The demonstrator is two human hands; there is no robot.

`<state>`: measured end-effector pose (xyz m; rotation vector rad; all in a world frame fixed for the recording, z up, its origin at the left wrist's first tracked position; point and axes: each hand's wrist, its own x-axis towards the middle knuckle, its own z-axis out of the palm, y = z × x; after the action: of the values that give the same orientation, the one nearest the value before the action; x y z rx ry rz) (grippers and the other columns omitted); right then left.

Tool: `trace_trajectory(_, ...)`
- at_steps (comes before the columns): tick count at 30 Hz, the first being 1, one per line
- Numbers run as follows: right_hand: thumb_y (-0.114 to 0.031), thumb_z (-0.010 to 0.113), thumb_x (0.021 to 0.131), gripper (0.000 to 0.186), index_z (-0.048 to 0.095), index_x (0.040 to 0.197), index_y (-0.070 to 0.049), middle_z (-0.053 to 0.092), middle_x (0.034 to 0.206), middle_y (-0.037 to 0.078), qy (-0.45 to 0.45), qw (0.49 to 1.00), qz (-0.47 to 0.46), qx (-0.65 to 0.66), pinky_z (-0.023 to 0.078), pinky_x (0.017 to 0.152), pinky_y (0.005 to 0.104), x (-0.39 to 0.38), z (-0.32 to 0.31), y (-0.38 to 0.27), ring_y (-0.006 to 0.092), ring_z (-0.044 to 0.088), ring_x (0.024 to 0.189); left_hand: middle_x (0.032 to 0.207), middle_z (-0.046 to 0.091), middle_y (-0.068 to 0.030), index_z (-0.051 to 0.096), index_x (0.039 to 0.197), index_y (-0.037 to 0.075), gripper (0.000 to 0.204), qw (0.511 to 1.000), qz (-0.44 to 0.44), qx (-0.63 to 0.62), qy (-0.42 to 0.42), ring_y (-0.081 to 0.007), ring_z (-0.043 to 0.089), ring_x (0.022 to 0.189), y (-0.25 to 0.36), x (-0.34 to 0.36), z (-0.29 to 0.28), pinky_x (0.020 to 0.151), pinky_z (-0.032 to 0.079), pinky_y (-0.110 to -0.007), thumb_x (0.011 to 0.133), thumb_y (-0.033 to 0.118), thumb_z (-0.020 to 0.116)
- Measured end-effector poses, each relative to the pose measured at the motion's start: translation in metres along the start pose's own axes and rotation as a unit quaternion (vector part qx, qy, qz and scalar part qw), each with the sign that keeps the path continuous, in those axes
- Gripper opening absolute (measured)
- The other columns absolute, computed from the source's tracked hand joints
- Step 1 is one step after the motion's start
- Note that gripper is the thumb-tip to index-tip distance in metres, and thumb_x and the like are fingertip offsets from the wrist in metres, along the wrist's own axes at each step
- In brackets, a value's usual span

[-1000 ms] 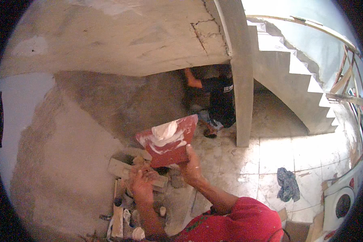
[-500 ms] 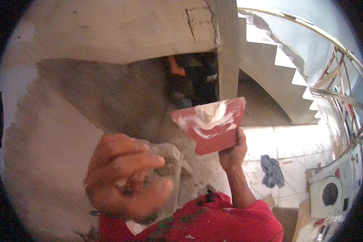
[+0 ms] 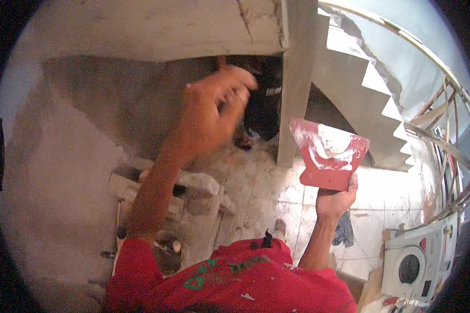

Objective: The person scoops plaster powder from a bag into a small container using a spatula, mixes it by hand with a spatula, and then applies a portion of the mixture to a gap in a concrete wall structure.

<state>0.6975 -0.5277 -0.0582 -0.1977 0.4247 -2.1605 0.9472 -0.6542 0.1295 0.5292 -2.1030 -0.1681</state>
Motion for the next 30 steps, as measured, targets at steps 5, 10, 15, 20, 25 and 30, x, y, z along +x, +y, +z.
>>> trace_trajectory(5, -0.034, 0.036, 0.104, 0.044, 0.049, 0.135, -0.005, 0.056, 0.132, 0.012, -0.031, 1.0, -0.002, -0.003, 0.043, 0.103, 0.0466, 0.027, -0.01, -0.012, 0.0274, 0.055, 0.119, 0.121, 0.061, -0.0193, 0.052, 0.123, -0.004, 0.03, 0.823, -0.336, -0.402, 0.218, -0.0259, 0.065, 0.1, -0.173, 0.038, 0.064, 0.093, 0.056, -0.038, 0.095, 0.005, 0.056)
trace_trajectory(10, -0.034, 0.038, 0.103, 0.043, 0.049, 0.134, -0.005, 0.056, 0.132, 0.011, -0.02, 1.0, 0.005, -0.002, 0.043, 0.103, 0.0475, 0.061, -0.029, -0.026, 0.0272, 0.054, 0.12, 0.14, 0.047, -0.0209, 0.047, 0.129, -0.004, 0.038, 0.784, -0.27, -0.462, 0.315, -0.0306, 0.055, 0.12, -0.245, 0.07, 0.126, 0.1, 0.052, -0.045, 0.092, 0.0, 0.058)
trace_trajectory(15, -0.036, 0.038, 0.104, 0.045, 0.048, 0.135, -0.006, 0.056, 0.133, 0.011, -0.008, 1.0, -0.009, 0.005, 0.043, 0.104, 0.0477, 0.086, -0.071, -0.019, 0.0272, 0.054, 0.12, 0.148, 0.036, -0.0166, 0.038, 0.14, 0.005, 0.05, 0.826, -0.27, -0.351, 0.348, -0.0315, 0.043, 0.134, -0.265, 0.067, 0.179, 0.106, 0.048, -0.044, 0.092, 0.0, 0.051)
trace_trajectory(20, -0.036, 0.037, 0.104, 0.046, 0.047, 0.137, -0.006, 0.055, 0.134, 0.012, 0.015, 0.999, -0.024, -0.022, 0.043, 0.104, 0.0473, 0.1, -0.095, -0.018, 0.027, 0.054, 0.12, 0.144, 0.038, -0.0143, 0.037, 0.136, 0.01, 0.049, 0.804, -0.318, -0.334, 0.376, -0.0311, 0.046, 0.132, -0.267, 0.069, 0.183, 0.104, 0.05, -0.042, 0.091, 0.004, 0.056)
trace_trajectory(25, -0.036, 0.036, 0.104, 0.046, 0.046, 0.137, -0.005, 0.054, 0.133, 0.012, 0.021, 0.999, -0.018, -0.027, 0.042, 0.103, 0.0468, 0.108, -0.1, -0.022, 0.0264, 0.053, 0.121, 0.138, 0.044, -0.0118, 0.045, 0.127, 0.012, 0.044, 0.821, -0.325, -0.259, 0.392, -0.0285, 0.054, 0.123, -0.253, 0.076, 0.183, 0.093, 0.057, -0.038, 0.087, 0.004, 0.06)
trace_trajectory(30, -0.036, 0.036, 0.104, 0.046, 0.046, 0.136, -0.005, 0.055, 0.132, 0.012, 0.009, 0.999, -0.023, -0.043, 0.043, 0.102, 0.0462, 0.113, -0.102, -0.026, 0.0265, 0.054, 0.119, 0.12, 0.051, -0.0113, 0.047, 0.117, 0.007, 0.049, 0.832, -0.281, -0.327, 0.348, -0.0288, 0.057, 0.104, -0.261, 0.066, 0.162, 0.087, 0.05, -0.042, 0.074, -0.012, 0.061)
